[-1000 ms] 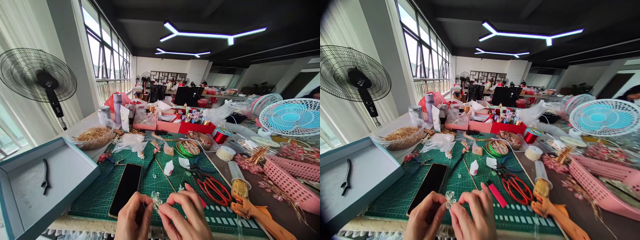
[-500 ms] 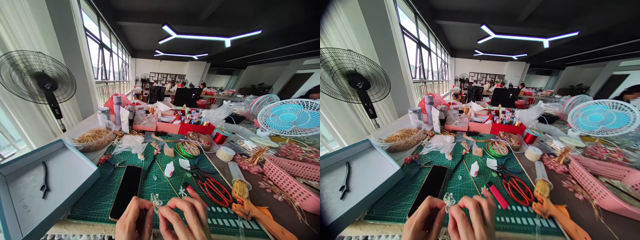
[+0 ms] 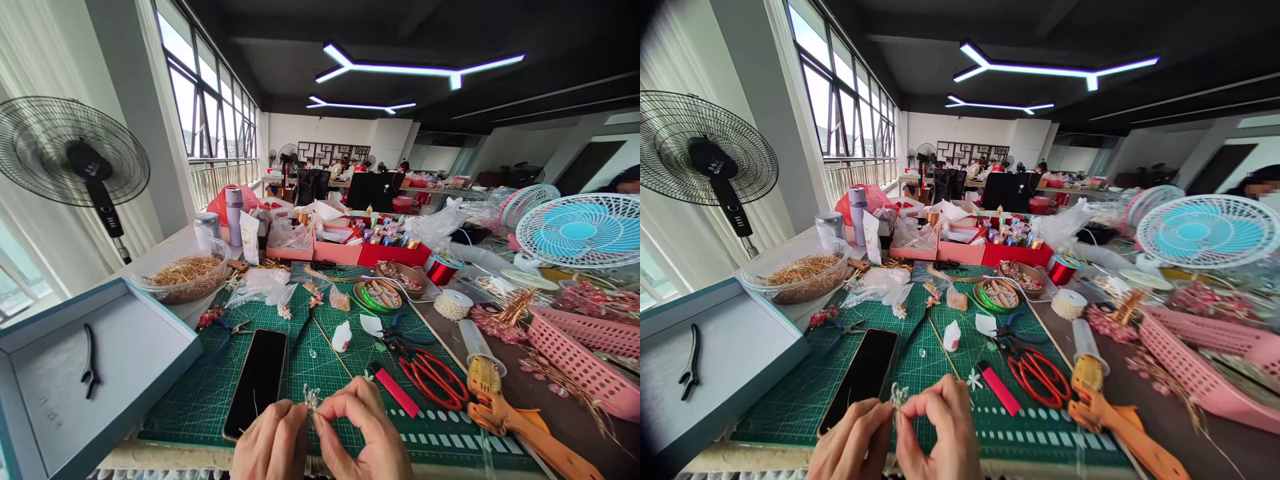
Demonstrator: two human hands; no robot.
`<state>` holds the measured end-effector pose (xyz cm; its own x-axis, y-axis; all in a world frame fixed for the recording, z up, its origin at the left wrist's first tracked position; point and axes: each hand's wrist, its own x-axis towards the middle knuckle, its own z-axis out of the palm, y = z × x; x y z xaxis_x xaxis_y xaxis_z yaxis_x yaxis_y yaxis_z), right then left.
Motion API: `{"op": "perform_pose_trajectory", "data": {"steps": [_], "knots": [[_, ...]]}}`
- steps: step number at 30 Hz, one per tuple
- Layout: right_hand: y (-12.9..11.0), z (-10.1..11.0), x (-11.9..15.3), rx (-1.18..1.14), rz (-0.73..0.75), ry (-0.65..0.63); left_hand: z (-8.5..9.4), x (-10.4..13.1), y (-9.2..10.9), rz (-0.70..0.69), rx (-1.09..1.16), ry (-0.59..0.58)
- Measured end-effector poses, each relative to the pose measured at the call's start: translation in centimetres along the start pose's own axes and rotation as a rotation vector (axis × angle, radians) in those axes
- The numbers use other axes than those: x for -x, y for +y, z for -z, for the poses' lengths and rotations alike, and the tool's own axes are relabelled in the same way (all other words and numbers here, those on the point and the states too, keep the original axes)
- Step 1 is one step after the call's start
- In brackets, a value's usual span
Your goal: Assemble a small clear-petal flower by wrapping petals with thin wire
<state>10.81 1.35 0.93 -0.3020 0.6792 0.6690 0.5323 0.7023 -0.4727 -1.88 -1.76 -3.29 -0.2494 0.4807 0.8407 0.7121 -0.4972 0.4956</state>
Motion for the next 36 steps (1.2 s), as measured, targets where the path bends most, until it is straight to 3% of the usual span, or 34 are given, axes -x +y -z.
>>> {"op": "perform_pose_trajectory", "data": {"steps": [3,6,10,13,15,19,22,26,31,36], "knots": [[0.1,0.1,-0.1,-0.021,-0.007,-0.067,0.2,-0.2,-0.3,-0.012,0.022,-0.026],[-0.1,0.0,0.1,-0.099,-0.017,0.030,0.3,-0.7,0.1,0.261,0.170,-0.021],[-0.5,-0.2,0.3,-0.082,0.035,0.167,0.5,-1.4,0.5,0.667,0.535,-0.119],[-0.8,-0.1,0.0,-0.128,0.027,0.111,0.8,-1.9,0.5,0.895,0.817,-0.177],[-0.8,0.3,-0.6,-0.304,-0.055,0.018,1.0,-2.2,0.5,0.974,0.933,-0.216],[-0.7,1.6,-2.3,-0.701,-0.367,-0.292,1.0,-2.6,0.6,0.975,1.002,-0.243],[-0.6,2.1,-3.3,-0.779,-0.550,-0.449,0.8,-2.6,0.6,0.933,1.026,-0.263],[-0.2,1.8,-3.6,-0.761,-0.548,-0.540,0.6,-2.6,0.3,0.928,1.029,-0.329],[0.6,2.0,-3.6,-0.731,-0.540,-0.632,1.1,-3.3,0.2,0.914,1.013,-0.493],[0.8,2.7,-3.9,-0.761,-0.511,-0.607,1.0,-3.3,0.6,1.006,1.064,-0.523]]}}
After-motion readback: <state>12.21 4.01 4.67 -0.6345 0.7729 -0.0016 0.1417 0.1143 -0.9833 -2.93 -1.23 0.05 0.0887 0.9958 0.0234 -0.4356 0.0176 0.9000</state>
